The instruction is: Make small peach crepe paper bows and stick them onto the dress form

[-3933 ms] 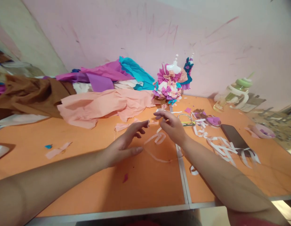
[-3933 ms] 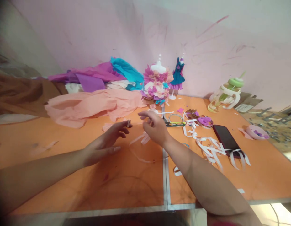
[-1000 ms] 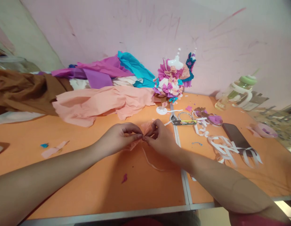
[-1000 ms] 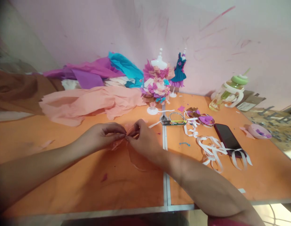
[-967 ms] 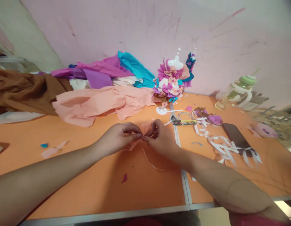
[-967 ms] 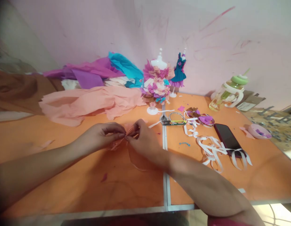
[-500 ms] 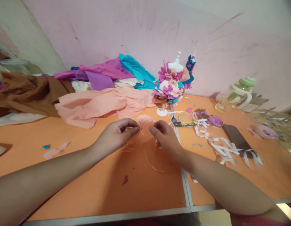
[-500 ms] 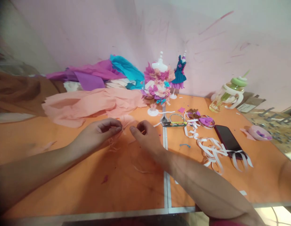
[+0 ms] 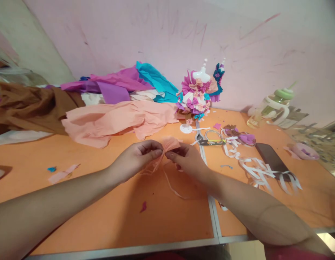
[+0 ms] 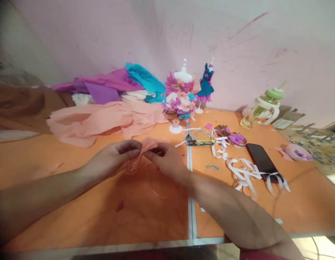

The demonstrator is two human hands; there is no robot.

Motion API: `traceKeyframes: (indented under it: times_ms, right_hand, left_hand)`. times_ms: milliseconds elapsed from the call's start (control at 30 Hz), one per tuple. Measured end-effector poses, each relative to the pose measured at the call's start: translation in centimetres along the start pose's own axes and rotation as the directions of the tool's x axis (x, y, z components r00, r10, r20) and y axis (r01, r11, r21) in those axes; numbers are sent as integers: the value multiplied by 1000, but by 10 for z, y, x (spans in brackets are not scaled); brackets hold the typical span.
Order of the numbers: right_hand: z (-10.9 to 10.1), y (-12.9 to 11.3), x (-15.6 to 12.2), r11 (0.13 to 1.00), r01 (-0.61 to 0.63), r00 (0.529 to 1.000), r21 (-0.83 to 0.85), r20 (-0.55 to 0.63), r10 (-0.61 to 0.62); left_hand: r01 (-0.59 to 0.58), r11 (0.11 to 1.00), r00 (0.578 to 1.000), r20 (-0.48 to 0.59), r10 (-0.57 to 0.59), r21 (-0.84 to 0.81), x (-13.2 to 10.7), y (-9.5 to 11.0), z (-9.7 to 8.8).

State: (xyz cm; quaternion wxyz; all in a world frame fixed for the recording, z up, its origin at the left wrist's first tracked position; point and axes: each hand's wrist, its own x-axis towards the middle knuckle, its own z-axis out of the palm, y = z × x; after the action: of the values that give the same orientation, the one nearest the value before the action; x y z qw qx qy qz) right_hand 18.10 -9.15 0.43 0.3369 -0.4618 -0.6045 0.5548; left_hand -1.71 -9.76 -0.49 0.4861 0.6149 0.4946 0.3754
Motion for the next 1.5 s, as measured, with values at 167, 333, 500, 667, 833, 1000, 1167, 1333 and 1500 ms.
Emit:
traceKeyframes:
  times_ms: [167,333,500,667,833,1000,1167,1333,1500]
  right_hand:
    - [1,1,0,997,69,997,38,31,-70]
    - [1,6,2,994,87,994,68,61,-91]
    - [0,10,1,989,101,980,113,157,-118]
    - [1,7,-2,991,64,990,114,117,-77]
    - [3,5,-4,991,93,989,101,102,-103]
    - [2,7,0,984,177,984,-4,31,-177]
    - [0,8,-6,866,472,870,-164,-74,-488]
    - [-5,7,-15,685,667,737,-294,128,-663]
    - [-13,11,-11,629,686,720,-367,215,-660]
  left_hand:
    - [179,958,973,183,-139,-223,1,-7,1]
    - [247,952,926,334,-177,-179,-2,-4,2]
    - [267,951,905,379,-191,-158,-5,-1,1]
    - [234,950,927,343,-154,-205,1,-6,-1]
    - [-7,998,999,31,9,-57,5,-7,1]
    - [-114,992,991,-80,110,-51,6,-7,-3]
    - [-158,883,981,-28,189,441,55,-2,-4]
    - [-194,857,971,-31,237,477,128,-2,29]
    - [-171,918,971,-97,219,357,172,-4,65]
